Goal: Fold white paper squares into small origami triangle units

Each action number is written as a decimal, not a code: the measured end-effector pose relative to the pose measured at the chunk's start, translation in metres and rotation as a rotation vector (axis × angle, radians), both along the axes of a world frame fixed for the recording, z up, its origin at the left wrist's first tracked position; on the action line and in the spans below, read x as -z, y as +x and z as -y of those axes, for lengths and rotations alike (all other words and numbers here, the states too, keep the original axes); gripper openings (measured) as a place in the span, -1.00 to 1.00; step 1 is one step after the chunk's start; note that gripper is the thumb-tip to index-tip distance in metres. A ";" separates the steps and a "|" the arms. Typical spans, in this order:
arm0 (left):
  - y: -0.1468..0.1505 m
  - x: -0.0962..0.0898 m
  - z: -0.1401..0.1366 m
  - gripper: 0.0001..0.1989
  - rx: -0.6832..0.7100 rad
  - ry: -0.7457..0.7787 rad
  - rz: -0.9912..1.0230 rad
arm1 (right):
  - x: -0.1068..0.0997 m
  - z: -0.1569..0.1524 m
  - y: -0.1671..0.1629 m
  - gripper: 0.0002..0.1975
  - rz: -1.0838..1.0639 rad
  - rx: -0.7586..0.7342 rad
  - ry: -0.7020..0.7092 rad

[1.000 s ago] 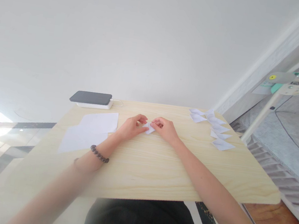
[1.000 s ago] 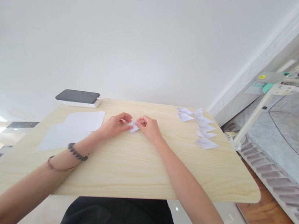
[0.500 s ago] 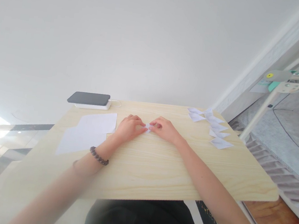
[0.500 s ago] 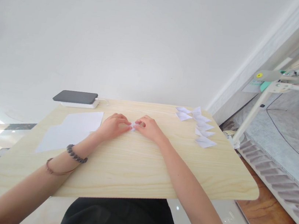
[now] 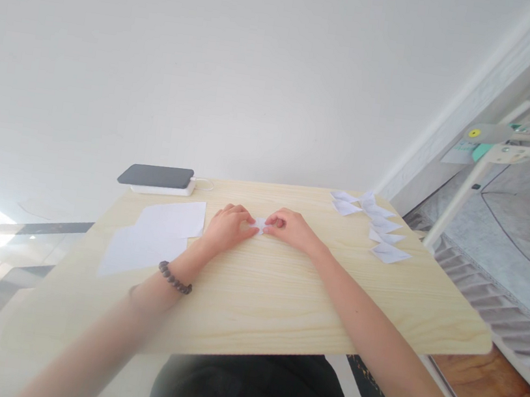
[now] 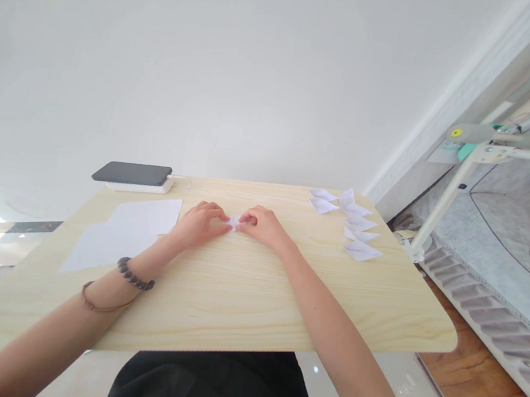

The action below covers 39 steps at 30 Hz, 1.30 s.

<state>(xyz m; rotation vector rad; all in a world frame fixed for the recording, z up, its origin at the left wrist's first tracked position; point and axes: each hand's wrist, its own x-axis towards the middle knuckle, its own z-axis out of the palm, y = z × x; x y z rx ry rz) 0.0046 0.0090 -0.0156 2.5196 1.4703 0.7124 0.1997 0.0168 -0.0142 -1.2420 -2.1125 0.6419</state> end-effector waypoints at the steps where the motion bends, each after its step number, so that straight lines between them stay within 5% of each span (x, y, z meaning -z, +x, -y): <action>1: 0.000 0.000 0.001 -0.76 -0.003 0.005 -0.003 | 0.000 0.000 0.000 -0.83 0.002 0.001 0.002; 39: 0.001 -0.003 0.005 -0.71 -0.038 0.007 -0.073 | -0.005 0.003 0.004 -0.89 0.077 0.069 -0.010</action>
